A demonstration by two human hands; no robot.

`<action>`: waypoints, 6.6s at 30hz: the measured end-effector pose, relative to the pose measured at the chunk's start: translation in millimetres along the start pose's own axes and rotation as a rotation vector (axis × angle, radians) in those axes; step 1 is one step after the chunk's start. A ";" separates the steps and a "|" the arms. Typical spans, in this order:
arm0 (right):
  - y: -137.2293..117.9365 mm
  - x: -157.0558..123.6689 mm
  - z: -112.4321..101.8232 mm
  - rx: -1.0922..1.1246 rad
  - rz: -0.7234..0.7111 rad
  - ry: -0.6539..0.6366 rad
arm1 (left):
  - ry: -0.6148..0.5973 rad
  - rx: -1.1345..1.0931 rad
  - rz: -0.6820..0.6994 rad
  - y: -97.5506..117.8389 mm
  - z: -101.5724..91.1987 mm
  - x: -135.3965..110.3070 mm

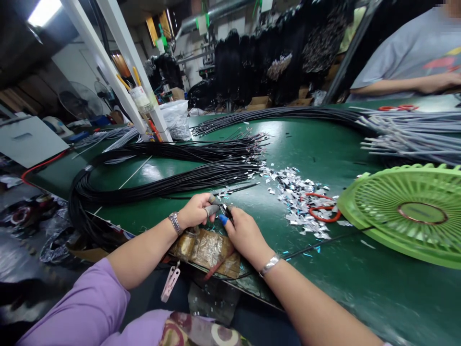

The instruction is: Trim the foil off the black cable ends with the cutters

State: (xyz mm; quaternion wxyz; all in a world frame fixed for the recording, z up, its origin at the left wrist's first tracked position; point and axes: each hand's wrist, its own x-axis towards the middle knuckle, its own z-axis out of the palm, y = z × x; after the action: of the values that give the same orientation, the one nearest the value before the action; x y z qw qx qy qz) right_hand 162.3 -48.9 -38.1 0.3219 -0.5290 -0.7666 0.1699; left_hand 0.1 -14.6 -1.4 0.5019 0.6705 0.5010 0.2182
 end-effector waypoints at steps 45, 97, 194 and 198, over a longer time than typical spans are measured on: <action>-0.1 4.3 -3.2 0.013 -0.003 0.047 | -0.020 -0.281 -0.031 5.4 -3.3 1.8; -2.7 6.8 -18.4 0.538 0.062 -0.066 | -0.250 -0.393 0.101 -8.6 -10.2 3.1; -6.9 -9.9 -28.8 -0.421 -0.442 0.314 | -0.257 -0.395 0.078 -4.4 -10.7 -2.6; -6.2 -9.2 -29.7 -0.410 -0.465 0.310 | -0.249 -0.428 0.072 -6.4 -10.5 -1.9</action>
State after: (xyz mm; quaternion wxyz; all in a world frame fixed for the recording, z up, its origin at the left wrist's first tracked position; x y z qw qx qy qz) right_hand 180.1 -62.2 -15.4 0.3518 -0.4131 -0.8269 -0.1479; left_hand -11.9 -11.6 -2.4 0.6821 0.5880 0.3535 0.2529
